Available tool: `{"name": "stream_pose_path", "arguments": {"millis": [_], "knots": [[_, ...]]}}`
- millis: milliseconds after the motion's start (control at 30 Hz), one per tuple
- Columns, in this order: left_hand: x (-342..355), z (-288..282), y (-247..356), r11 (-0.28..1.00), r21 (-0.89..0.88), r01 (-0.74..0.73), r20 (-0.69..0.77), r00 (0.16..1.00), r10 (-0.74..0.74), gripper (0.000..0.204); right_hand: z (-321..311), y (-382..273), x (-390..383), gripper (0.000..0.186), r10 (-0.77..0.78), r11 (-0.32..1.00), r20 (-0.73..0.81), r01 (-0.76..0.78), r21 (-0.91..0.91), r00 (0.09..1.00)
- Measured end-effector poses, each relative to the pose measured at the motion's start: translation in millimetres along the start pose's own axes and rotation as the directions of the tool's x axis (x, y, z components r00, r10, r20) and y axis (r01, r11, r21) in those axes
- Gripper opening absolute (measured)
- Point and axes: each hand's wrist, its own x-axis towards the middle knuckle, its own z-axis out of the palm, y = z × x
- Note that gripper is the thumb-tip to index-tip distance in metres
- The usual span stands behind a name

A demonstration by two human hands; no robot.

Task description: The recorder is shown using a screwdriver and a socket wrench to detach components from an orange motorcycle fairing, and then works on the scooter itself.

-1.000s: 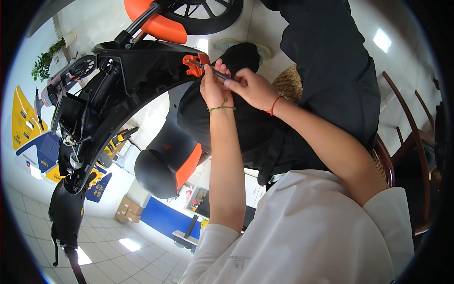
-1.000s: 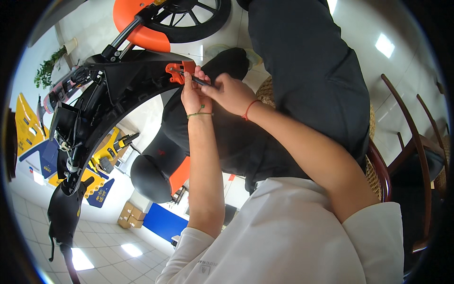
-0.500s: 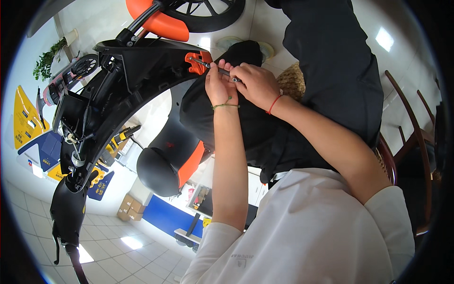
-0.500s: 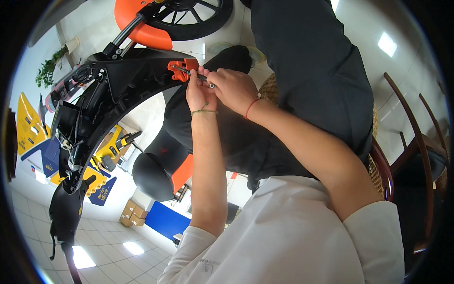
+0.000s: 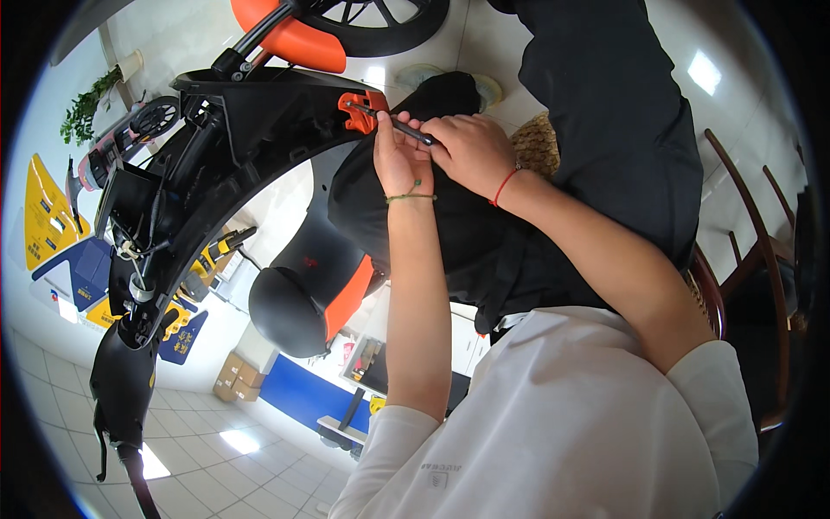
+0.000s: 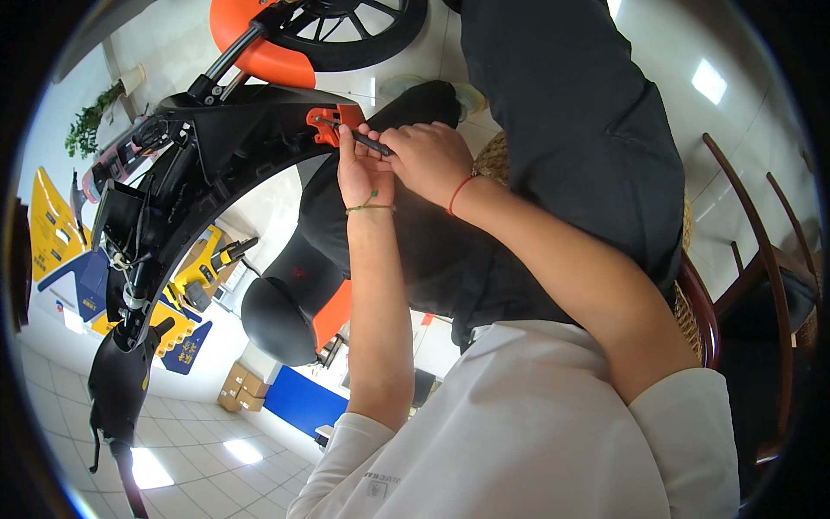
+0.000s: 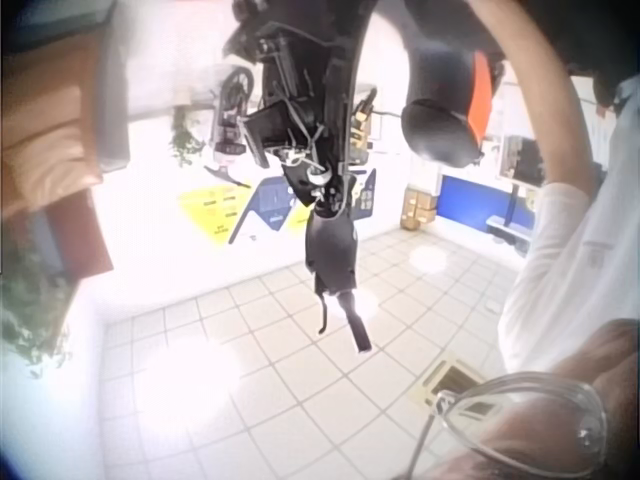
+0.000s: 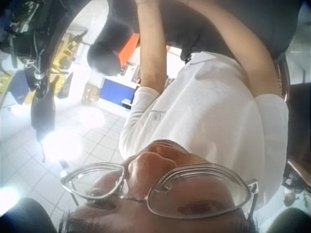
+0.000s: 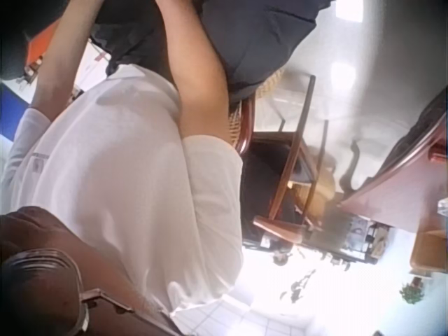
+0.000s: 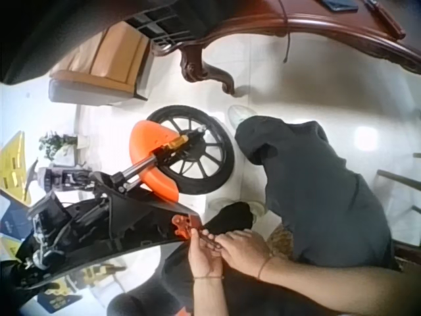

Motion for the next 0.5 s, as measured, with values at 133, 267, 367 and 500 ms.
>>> {"name": "stream_pose_path", "arguments": {"millis": [133,267,367,500], "knots": [[7,-11,-2,0.999,0.033,0.014,0.051,0.999,-0.015,0.030,-9,-19,0,0.024,0.422,0.823,0.325,-0.508,0.253,0.846],[0,1,-7,0.999,0.025,-0.046,0.042,0.998,0.045,0.034,4,-6,3,0.027,0.559,0.434,0.412,-0.677,0.594,0.720],[-4,3,-5,0.997,-0.002,-0.071,0.087,0.994,0.071,0.035,-2,-9,5,0.025,0.441,0.748,0.280,-0.521,0.412,0.853],[-5,4,-3,0.997,-0.075,-0.021,-0.006,1.000,0.020,0.034,-9,-17,5,0.025,0.217,0.957,0.150,-0.240,0.161,0.965]]}}
